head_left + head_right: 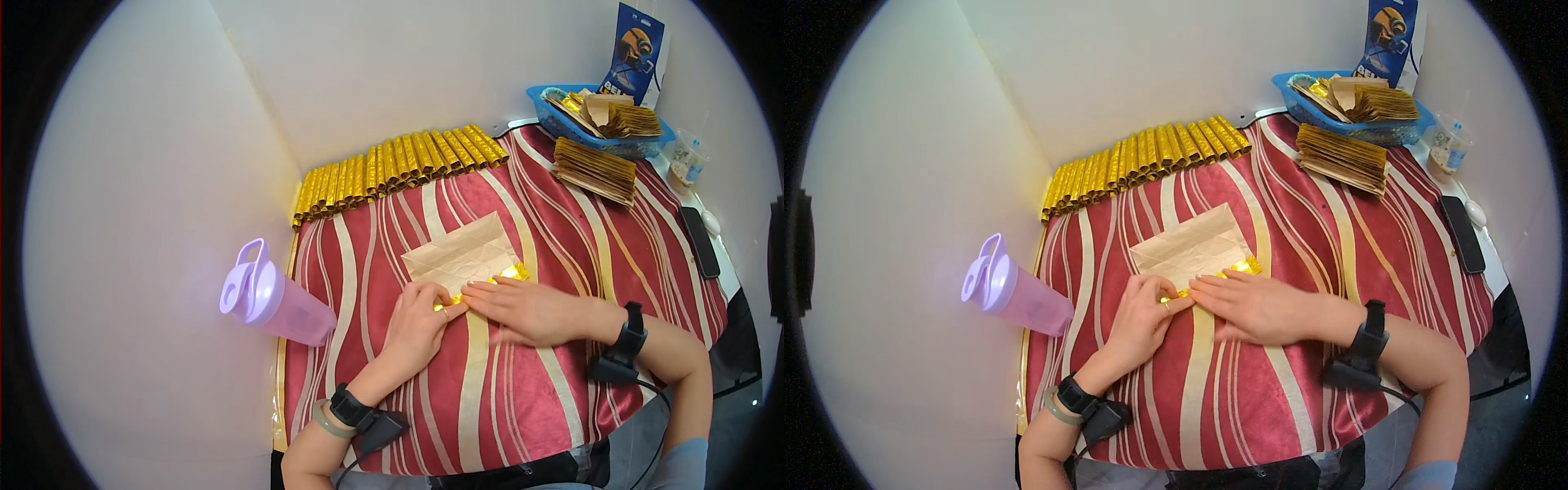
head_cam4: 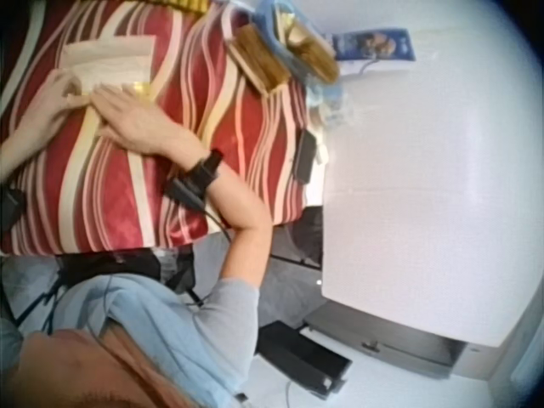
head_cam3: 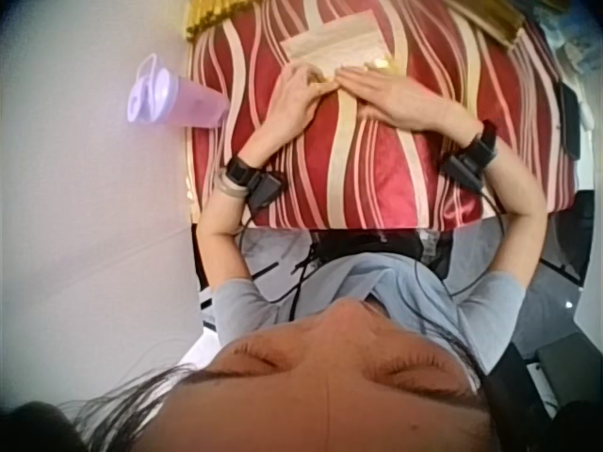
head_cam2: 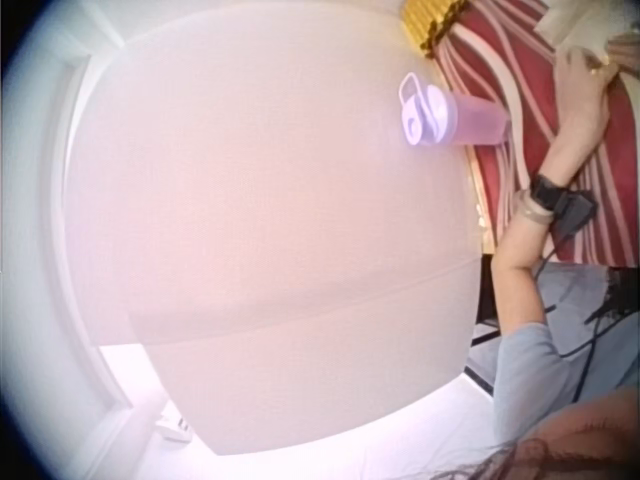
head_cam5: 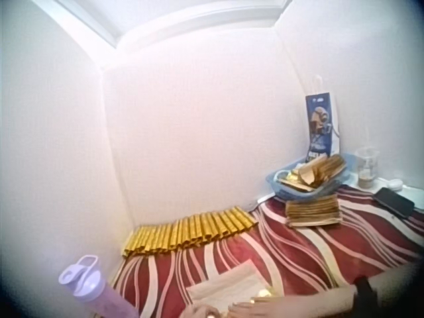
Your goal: Folding sheets of gold foil paper into narrow strips on a table.
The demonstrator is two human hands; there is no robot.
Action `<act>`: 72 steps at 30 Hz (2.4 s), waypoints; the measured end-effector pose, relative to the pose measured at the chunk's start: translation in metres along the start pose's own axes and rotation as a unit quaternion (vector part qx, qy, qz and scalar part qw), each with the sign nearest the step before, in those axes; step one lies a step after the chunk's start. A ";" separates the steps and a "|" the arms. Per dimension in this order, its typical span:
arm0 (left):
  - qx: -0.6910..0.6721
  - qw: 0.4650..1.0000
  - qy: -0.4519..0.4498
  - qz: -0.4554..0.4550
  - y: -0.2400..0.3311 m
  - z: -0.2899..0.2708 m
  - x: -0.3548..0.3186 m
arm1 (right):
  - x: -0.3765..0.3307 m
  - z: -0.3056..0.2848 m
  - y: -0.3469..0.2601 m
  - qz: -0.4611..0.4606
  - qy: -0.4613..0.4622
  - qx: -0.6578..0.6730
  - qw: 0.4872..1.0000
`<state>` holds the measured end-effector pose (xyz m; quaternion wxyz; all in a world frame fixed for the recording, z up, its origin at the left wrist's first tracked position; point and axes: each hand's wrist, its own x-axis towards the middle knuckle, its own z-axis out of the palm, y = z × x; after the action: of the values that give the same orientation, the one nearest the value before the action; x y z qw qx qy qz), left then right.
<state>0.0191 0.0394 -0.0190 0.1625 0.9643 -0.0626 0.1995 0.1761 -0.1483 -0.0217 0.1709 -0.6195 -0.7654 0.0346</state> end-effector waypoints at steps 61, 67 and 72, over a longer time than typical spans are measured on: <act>-0.101 0.995 -0.016 -0.012 -0.004 -0.007 -0.008 | -0.011 -0.034 0.011 0.076 -0.012 0.108 0.991; -0.096 0.991 -0.087 -0.018 0.019 -0.019 -0.007 | -0.014 -0.035 0.030 0.090 -0.036 0.219 0.971; -0.075 0.987 -0.106 -0.098 0.031 -0.019 -0.006 | -0.014 -0.035 0.032 0.107 -0.038 0.244 0.963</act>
<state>0.0014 0.0165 0.0039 0.2452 0.9667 0.0004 0.0737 0.2188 -0.1599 -0.0007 0.2825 -0.6357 -0.6690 0.2618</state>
